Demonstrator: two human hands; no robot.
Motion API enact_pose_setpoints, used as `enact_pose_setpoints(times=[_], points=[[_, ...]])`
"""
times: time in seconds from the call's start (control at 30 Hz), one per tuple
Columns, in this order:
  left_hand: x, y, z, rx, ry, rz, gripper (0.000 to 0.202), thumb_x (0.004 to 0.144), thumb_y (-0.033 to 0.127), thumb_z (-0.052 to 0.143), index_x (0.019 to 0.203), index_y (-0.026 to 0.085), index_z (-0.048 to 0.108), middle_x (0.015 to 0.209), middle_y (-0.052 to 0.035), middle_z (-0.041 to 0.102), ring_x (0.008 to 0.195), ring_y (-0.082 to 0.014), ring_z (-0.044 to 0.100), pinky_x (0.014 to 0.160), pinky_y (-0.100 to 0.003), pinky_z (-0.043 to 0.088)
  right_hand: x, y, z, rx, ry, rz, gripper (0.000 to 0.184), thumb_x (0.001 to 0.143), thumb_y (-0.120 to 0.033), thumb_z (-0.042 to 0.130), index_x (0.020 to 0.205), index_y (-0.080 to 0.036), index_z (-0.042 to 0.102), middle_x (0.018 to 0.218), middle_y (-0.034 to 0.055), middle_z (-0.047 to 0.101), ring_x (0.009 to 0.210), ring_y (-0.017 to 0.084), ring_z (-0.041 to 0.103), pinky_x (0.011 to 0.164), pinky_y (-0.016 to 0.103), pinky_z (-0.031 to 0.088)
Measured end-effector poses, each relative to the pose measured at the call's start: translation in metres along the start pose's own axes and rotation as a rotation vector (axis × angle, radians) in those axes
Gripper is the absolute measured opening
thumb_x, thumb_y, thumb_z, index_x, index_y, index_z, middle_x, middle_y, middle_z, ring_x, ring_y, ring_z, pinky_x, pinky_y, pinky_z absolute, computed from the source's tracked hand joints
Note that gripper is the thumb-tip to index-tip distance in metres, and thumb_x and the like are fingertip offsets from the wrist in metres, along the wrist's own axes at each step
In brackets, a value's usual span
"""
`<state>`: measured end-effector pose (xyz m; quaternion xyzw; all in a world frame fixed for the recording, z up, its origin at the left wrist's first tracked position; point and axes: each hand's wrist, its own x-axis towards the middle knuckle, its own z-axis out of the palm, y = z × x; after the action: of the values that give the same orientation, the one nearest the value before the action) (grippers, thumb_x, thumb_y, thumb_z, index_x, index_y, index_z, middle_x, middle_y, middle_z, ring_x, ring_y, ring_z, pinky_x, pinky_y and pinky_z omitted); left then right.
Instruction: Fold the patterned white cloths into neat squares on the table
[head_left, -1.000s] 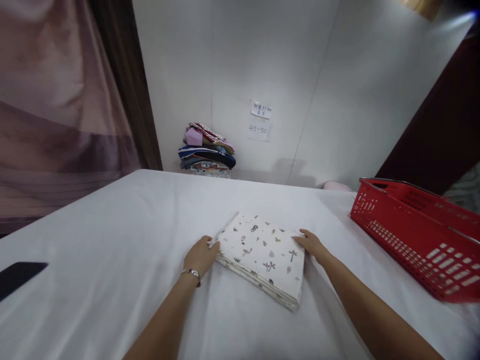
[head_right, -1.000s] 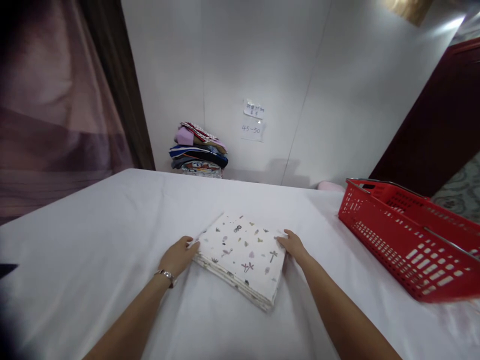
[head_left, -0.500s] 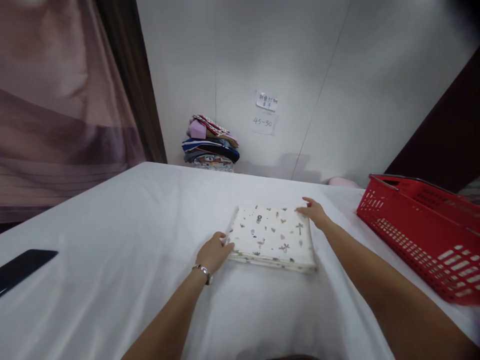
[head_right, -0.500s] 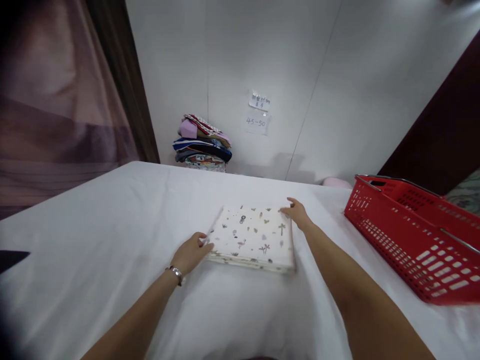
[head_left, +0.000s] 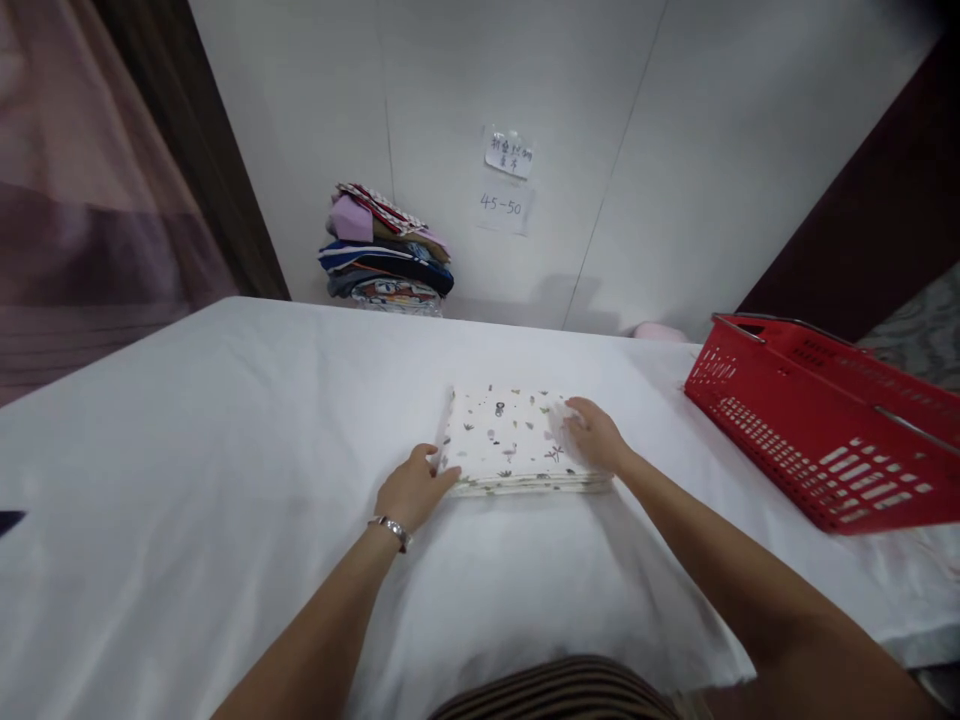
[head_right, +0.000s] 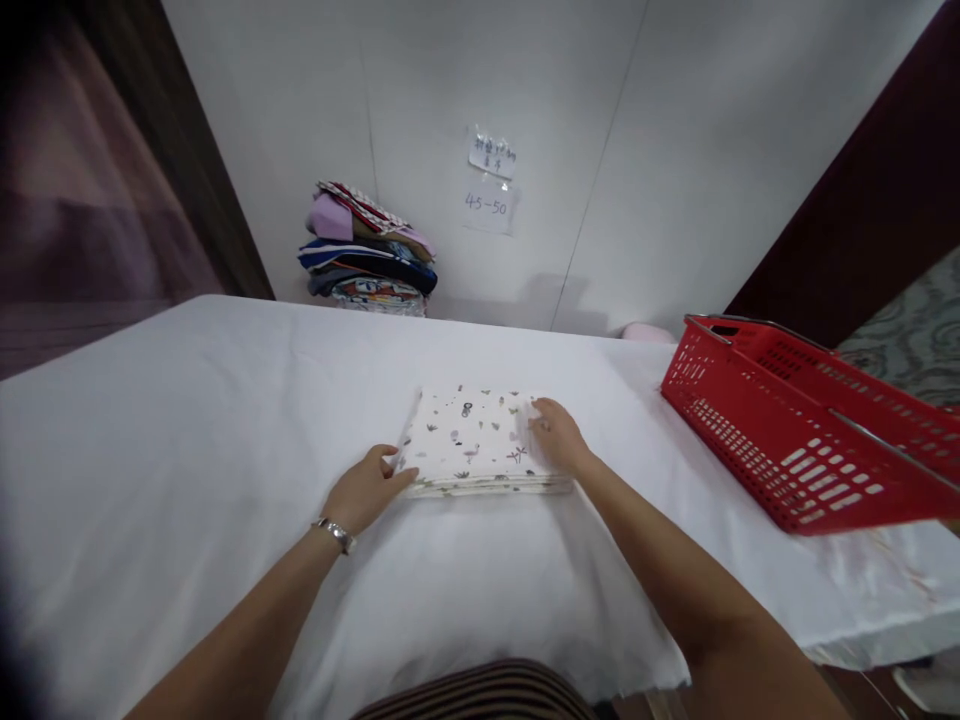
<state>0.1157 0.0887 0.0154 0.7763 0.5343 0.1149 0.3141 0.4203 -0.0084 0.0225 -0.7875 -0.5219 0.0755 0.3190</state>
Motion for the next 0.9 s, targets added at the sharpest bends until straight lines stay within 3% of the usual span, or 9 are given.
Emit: enact_pose_setpoints(times=[0.1,0.17,0.27,0.33,0.47,0.57,0.67,0.8,0.9], points=[[-0.001,0.002,0.0,0.016,0.001,0.004,0.053,0.071,0.056,0.049,0.111,0.021,0.046,0.086,-0.0037,0.064,0.076,-0.0204,0.06,0.058,-0.027,0.037,-0.039,-0.015,0.0,-0.059,-0.184,-0.255,0.035,0.083,-0.034,0.044,0.113,-0.024,0.056,0.122,0.0041,0.053,0.114,0.022,0.045,0.098,0.04,0.032],[-0.002,0.001,0.001,0.026,0.008,0.014,0.051,0.072,0.055,0.048,0.11,0.022,0.047,0.085,-0.0029,0.063,0.076,-0.0199,0.059,0.059,-0.027,0.037,-0.058,-0.02,0.001,-0.103,-0.237,-0.376,0.034,0.086,-0.034,0.039,0.112,-0.023,0.058,0.12,0.005,0.055,0.112,0.022,0.046,0.098,0.041,0.032],[-0.003,-0.001,0.002,0.036,0.043,0.032,0.049,0.073,0.054,0.048,0.11,0.022,0.048,0.086,-0.002,0.062,0.076,-0.0183,0.059,0.061,-0.027,0.039,-0.072,-0.022,-0.002,-0.087,-0.164,-0.364,0.034,0.088,-0.033,0.035,0.108,-0.023,0.06,0.116,0.0045,0.057,0.11,0.022,0.048,0.097,0.042,0.033],[-0.005,0.0,0.002,0.045,0.133,0.078,0.049,0.073,0.052,0.051,0.111,0.021,0.049,0.097,-0.0039,0.06,0.083,-0.0182,0.057,0.067,-0.028,0.041,-0.075,-0.022,-0.005,-0.046,-0.114,-0.334,0.033,0.089,-0.033,0.034,0.103,-0.025,0.063,0.111,0.0037,0.06,0.106,0.021,0.051,0.094,0.04,0.036],[-0.014,0.017,0.005,0.133,0.326,0.413,0.032,0.079,0.039,0.05,0.104,0.021,0.057,0.11,-0.0059,0.055,0.103,-0.0204,0.048,0.086,-0.031,0.037,-0.076,-0.022,-0.008,0.014,-0.093,-0.369,0.031,0.089,-0.032,0.036,0.092,-0.024,0.066,0.102,0.0032,0.063,0.096,0.02,0.055,0.088,0.036,0.041],[-0.019,0.041,0.016,0.183,0.235,0.634,0.022,0.083,0.034,0.047,0.095,0.024,0.062,0.101,-0.0045,0.059,0.099,-0.0194,0.048,0.087,-0.033,0.035,-0.076,-0.02,-0.002,0.036,-0.104,-0.411,0.028,0.088,-0.031,0.039,0.091,-0.024,0.066,0.098,0.0035,0.064,0.093,0.019,0.055,0.085,0.034,0.043],[-0.019,0.058,0.033,0.211,0.12,0.732,0.022,0.085,0.032,0.044,0.092,0.024,0.064,0.094,-0.0037,0.06,0.092,-0.018,0.049,0.083,-0.033,0.036,-0.077,-0.016,0.007,0.029,-0.039,-0.419,0.026,0.087,-0.03,0.042,0.093,-0.023,0.066,0.098,0.0049,0.063,0.093,0.019,0.055,0.085,0.035,0.042],[-0.01,0.062,0.049,0.213,0.072,0.766,0.018,0.083,0.028,0.048,0.088,0.023,0.065,0.089,-0.0029,0.06,0.087,-0.0173,0.049,0.078,-0.031,0.038,-0.078,-0.01,0.012,0.006,0.012,-0.467,0.024,0.088,-0.026,0.042,0.094,-0.022,0.065,0.098,0.0058,0.062,0.092,0.019,0.055,0.084,0.035,0.042],[-0.006,0.061,0.05,0.135,0.044,0.708,0.016,0.08,0.03,0.052,0.085,0.024,0.066,0.086,-0.0015,0.06,0.084,-0.0164,0.05,0.076,-0.029,0.039,-0.078,-0.009,0.012,-0.006,0.034,-0.502,0.022,0.088,-0.023,0.042,0.094,-0.021,0.063,0.096,0.0061,0.062,0.09,0.019,0.055,0.082,0.035,0.043]])
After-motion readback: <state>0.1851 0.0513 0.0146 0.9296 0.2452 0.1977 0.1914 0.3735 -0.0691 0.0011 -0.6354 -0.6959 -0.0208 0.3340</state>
